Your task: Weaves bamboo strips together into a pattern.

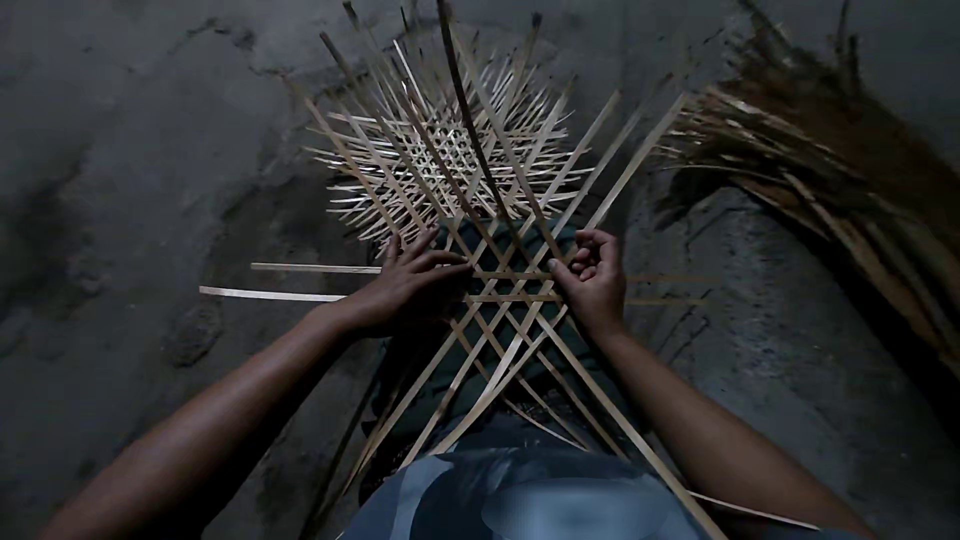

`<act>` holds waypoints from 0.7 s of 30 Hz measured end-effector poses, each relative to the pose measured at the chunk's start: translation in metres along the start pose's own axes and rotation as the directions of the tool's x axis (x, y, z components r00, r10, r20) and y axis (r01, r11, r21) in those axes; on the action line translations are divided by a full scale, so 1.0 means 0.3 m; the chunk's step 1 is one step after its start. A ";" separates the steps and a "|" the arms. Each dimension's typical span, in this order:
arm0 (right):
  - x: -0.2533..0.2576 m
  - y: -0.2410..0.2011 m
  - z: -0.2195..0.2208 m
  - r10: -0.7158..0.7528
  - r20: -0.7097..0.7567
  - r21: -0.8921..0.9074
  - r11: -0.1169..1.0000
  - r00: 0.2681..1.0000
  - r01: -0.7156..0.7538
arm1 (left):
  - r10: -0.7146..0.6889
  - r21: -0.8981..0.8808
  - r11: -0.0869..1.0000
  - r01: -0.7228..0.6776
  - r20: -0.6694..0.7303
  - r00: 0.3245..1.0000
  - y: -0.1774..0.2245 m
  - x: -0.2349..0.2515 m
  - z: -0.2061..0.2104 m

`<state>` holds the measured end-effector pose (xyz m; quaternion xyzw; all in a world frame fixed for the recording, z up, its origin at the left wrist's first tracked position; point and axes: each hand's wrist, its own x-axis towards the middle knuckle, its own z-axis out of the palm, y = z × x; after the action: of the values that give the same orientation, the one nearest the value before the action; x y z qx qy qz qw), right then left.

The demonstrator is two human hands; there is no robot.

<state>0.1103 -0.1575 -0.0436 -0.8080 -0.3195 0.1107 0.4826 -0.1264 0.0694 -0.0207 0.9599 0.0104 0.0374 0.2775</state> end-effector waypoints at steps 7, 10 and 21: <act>0.001 -0.006 0.008 0.021 0.002 0.007 1.000 1.000 -0.021 | -0.046 0.068 0.997 0.043 0.044 0.998 0.017 0.002 -0.013; -0.001 -0.007 0.010 0.039 0.000 0.023 0.999 0.999 -0.039 | -0.061 0.127 0.990 0.068 -0.058 0.996 0.047 -0.017 -0.039; -0.006 0.004 0.016 0.026 -0.007 0.027 0.999 1.000 -0.026 | -0.253 -0.025 0.967 0.253 0.006 0.967 0.044 -0.097 -0.078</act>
<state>0.1069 -0.1557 -0.0472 -0.8059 -0.3058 0.1180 0.4930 -0.1572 0.0695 0.0043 0.9472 0.1320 0.0006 0.2924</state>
